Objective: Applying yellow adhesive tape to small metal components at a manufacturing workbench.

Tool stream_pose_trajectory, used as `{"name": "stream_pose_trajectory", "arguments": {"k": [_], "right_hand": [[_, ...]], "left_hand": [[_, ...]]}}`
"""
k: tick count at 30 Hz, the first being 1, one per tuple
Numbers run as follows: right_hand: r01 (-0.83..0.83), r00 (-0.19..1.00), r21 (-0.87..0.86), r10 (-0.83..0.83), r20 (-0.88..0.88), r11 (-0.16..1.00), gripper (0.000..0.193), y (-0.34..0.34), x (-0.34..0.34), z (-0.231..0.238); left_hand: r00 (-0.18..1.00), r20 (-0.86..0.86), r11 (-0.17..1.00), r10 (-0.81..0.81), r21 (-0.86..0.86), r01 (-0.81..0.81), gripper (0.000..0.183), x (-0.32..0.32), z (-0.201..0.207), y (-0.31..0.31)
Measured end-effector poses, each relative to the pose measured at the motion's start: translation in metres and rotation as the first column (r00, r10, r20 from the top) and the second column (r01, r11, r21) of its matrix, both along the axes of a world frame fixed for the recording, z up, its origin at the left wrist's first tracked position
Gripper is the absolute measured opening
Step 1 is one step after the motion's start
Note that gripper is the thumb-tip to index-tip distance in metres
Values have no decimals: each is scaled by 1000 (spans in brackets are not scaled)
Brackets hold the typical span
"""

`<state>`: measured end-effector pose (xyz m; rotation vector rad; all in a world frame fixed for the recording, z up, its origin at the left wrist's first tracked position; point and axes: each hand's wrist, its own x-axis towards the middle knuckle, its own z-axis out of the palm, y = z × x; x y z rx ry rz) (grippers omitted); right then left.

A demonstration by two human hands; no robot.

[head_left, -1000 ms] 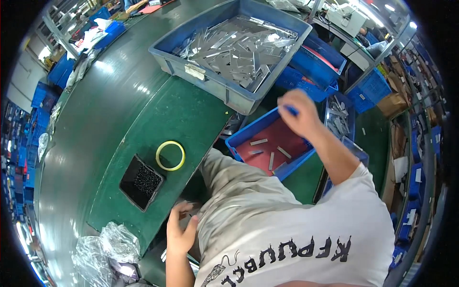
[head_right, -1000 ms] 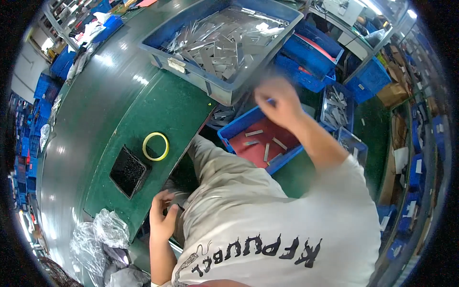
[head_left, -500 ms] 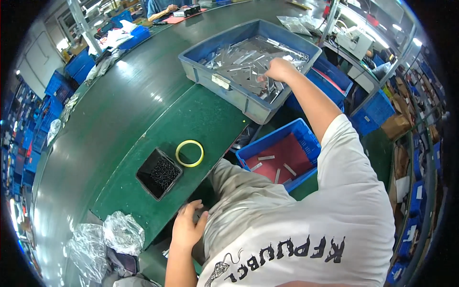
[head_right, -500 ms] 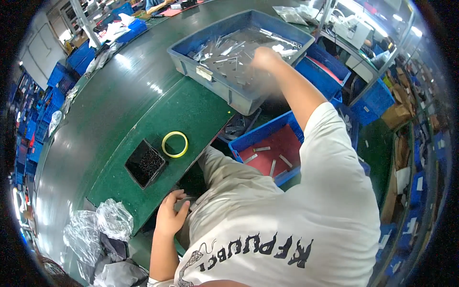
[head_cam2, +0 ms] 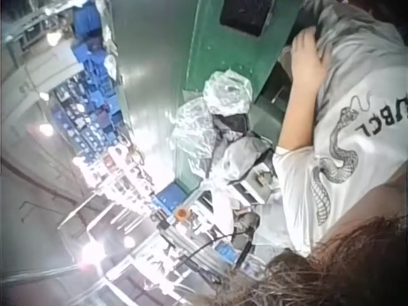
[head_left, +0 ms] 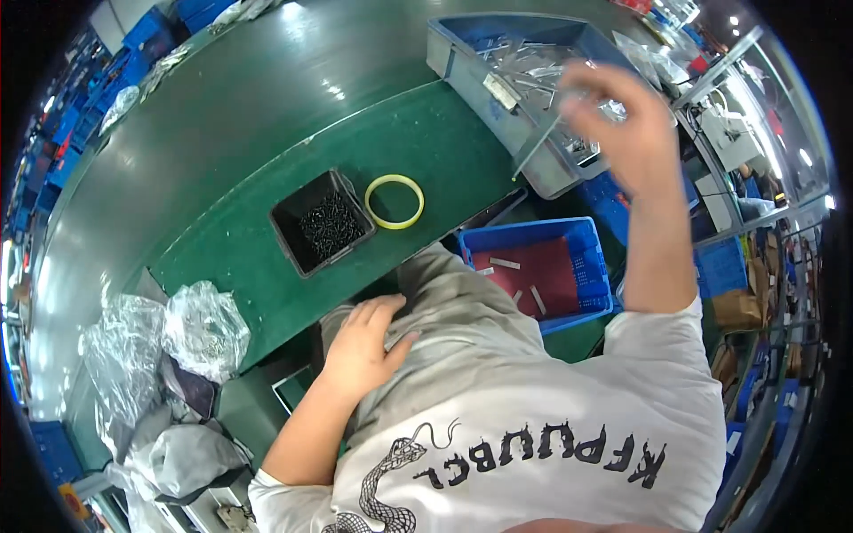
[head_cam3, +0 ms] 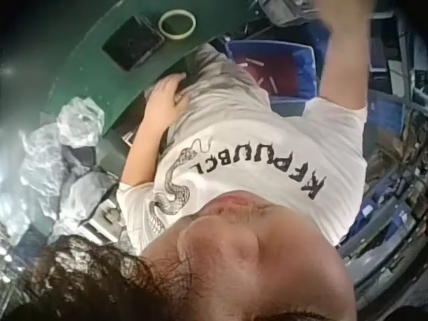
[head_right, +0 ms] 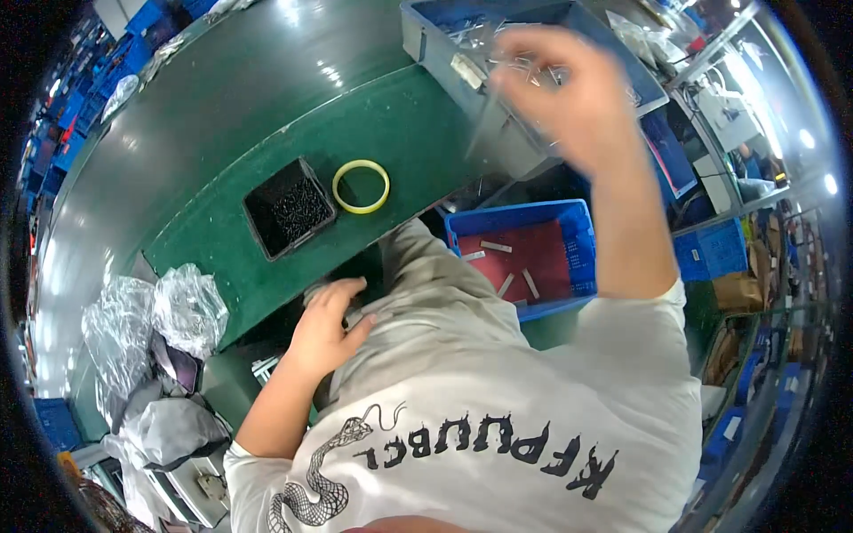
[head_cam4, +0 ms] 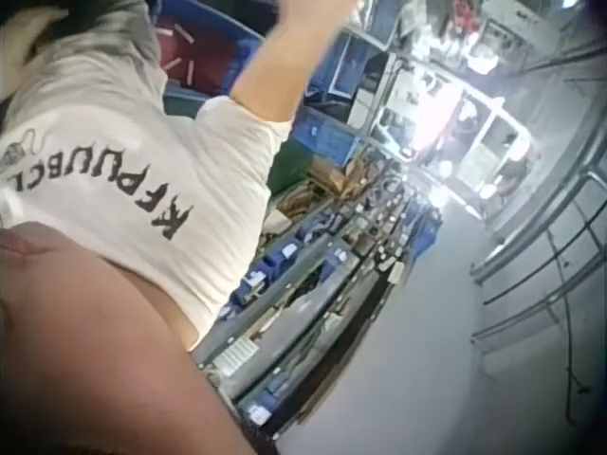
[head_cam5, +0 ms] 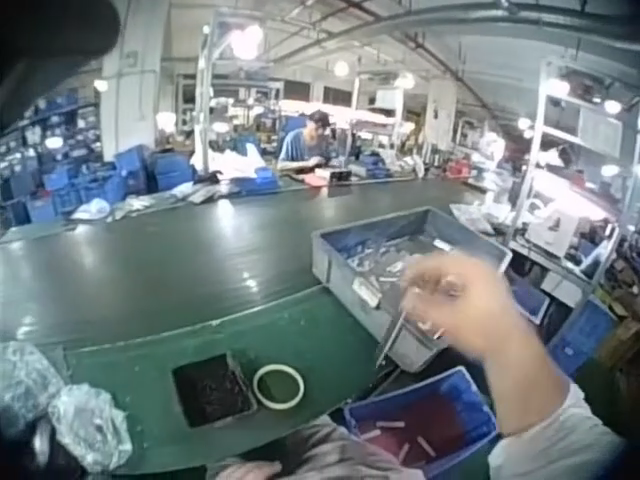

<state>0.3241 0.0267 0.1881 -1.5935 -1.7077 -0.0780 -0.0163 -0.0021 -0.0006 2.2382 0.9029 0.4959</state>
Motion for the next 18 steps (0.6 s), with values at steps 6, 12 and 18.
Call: {"name": "stream_pose_trajectory", "arguments": {"k": [6, 12, 18], "right_hand": [[-640, 762, -200, 579, -291, 742, 29, -31, -113, -124], [-669, 701, -179, 533, -473, 721, 29, -11, -126, -170], [-322, 937, -111, 333, 107, 940, 29, 42, -101, -211]], "left_hand": [[971, 237, 1000, 28, 8, -31, 68, 9, 25, -13], [976, 135, 985, 171, -11, -171, 28, 0, -3, -11], [947, 225, 962, 230, -196, -188, 11, 0, 9, -6]]}}
